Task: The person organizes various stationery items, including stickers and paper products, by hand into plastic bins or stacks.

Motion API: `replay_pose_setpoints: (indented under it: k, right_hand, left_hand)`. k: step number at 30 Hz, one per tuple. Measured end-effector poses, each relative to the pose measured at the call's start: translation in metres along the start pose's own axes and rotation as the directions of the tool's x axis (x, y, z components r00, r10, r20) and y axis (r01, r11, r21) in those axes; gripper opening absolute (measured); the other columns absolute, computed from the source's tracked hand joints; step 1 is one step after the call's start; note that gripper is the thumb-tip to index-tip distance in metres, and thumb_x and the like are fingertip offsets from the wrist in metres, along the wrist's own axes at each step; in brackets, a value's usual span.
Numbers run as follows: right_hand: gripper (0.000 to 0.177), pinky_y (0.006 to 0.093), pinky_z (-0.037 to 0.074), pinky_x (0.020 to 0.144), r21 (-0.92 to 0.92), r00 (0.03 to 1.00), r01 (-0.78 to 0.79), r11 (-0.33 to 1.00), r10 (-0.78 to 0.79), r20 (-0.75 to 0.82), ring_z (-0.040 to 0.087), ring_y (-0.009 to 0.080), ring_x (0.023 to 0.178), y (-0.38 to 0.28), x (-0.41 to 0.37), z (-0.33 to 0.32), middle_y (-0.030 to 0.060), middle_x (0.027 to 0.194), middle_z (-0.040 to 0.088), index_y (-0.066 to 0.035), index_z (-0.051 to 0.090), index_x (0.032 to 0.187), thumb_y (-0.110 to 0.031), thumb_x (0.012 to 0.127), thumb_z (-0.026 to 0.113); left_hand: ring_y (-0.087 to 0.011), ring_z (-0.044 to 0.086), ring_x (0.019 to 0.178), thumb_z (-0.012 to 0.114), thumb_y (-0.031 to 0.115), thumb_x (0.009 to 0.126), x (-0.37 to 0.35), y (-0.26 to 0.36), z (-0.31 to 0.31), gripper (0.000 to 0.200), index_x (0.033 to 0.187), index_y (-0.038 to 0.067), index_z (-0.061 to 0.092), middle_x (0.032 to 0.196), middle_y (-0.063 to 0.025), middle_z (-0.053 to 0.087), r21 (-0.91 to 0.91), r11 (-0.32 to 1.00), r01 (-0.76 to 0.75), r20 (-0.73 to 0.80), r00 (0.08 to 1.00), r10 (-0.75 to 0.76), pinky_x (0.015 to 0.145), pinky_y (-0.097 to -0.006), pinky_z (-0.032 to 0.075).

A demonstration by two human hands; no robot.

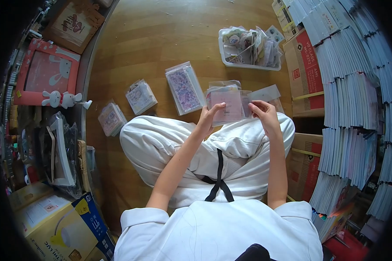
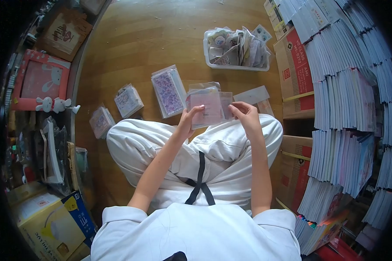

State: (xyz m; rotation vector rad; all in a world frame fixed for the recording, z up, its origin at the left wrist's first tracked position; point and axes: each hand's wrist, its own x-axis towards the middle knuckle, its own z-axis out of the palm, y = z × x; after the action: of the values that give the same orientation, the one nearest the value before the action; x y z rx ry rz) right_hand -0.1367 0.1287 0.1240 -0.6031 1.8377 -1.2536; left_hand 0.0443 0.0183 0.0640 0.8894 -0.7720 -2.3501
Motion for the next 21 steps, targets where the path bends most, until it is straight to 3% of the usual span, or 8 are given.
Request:
replay_pose_setpoints:
  k: [2,6,8,10,14,16,18,21]
  right_hand:
    - [0.023,0.0206,0.044,0.063,0.087,0.996,0.079,0.993,-0.076,-0.035,0.057,0.0068,0.069,0.011,-0.001,0.0,0.0017,0.081,0.066,0.001,0.067,0.102,-0.017,0.087,0.067]
    - [0.015,0.0203,0.041,0.061,-0.044,0.806,0.378,0.925,-0.352,-0.477,0.052,0.005,0.067,-0.021,-0.019,0.006,-0.0005,0.078,0.062,-0.001,0.067,0.096,-0.01,0.085,0.068]
    - [0.017,0.0257,0.041,0.073,-0.415,0.611,0.543,0.73,-0.683,-0.401,0.053,0.0109,0.074,-0.04,-0.036,0.015,-0.0003,0.082,0.06,-0.006,0.067,0.093,-0.004,0.076,0.071]
    - [0.024,0.0311,0.04,0.082,-0.737,0.373,0.59,0.33,-0.921,-0.114,0.055,0.0142,0.082,-0.051,-0.049,0.03,0.0009,0.088,0.061,-0.009,0.068,0.093,-0.003,0.071,0.072]
    - [0.027,0.0444,0.033,0.091,-0.699,0.371,0.715,0.026,-0.862,0.347,0.055,0.0158,0.097,-0.012,-0.042,0.058,0.0,0.096,0.06,-0.012,0.068,0.094,-0.009,0.069,0.074]
    - [0.027,0.0422,0.034,0.089,-0.688,0.426,0.722,0.068,-0.828,0.365,0.056,0.0185,0.093,0.002,-0.04,0.064,0.0014,0.097,0.06,-0.013,0.069,0.096,-0.012,0.07,0.077]
    - [0.026,0.0426,0.034,0.089,-0.679,0.494,0.719,0.148,-0.796,0.349,0.056,0.0188,0.094,0.006,-0.041,0.068,0.002,0.098,0.06,-0.012,0.069,0.097,-0.013,0.071,0.076]
    - [0.029,0.0401,0.037,0.09,-0.629,0.56,0.698,0.341,-0.808,0.184,0.055,0.0233,0.096,-0.009,-0.043,0.063,0.0064,0.104,0.06,-0.011,0.069,0.103,-0.012,0.075,0.075]
  left_hand:
    - [-0.0222,0.061,0.095,0.075,0.026,0.074,0.003,-0.006,-0.005,0.06,0.117,-0.005,0.047,0.106,-0.0155,0.057,-0.008,1.0,-0.015,0.023,1.0,0.016,0.083,-0.0376,0.054]
    - [-0.0222,0.061,0.094,0.074,0.026,0.075,0.002,-0.005,-0.007,0.058,0.118,-0.002,0.048,0.105,-0.0143,0.057,-0.051,0.997,-0.057,0.037,0.998,0.059,0.083,-0.0389,0.055]
    - [-0.0225,0.062,0.094,0.069,0.03,0.078,0.007,-0.009,-0.011,0.055,0.118,0.0,0.048,0.104,-0.0137,0.058,-0.025,0.998,-0.06,0.033,0.998,0.061,0.084,-0.0393,0.055]
    - [-0.0228,0.063,0.095,0.065,0.036,0.082,0.008,-0.012,-0.012,0.053,0.119,0.001,0.049,0.105,-0.014,0.058,-0.069,0.997,-0.046,0.08,0.995,0.052,0.084,-0.0394,0.055]
    - [-0.0224,0.064,0.099,0.052,0.05,0.09,-0.003,0.001,0.005,0.058,0.121,0.001,0.049,0.112,-0.016,0.059,-0.277,0.961,-0.02,0.255,0.962,0.093,0.084,-0.0381,0.056]
    - [-0.0211,0.064,0.1,0.052,0.051,0.092,-0.009,0.007,0.006,0.06,0.125,0.001,0.049,0.113,-0.0158,0.061,-0.359,0.932,-0.047,0.305,0.938,0.164,0.085,-0.0355,0.055]
    - [-0.0189,0.065,0.096,0.061,0.041,0.09,-0.005,0.003,-0.002,0.052,0.122,0.0,0.052,0.107,-0.0122,0.064,-0.106,0.986,-0.128,0.198,0.969,0.147,0.085,-0.0323,0.055]
    - [-0.0171,0.066,0.091,0.067,0.025,0.088,-0.001,-0.001,-0.004,0.04,0.116,-0.002,0.056,0.101,-0.0108,0.066,-0.029,0.99,-0.139,0.106,0.984,0.141,0.082,-0.0305,0.055]
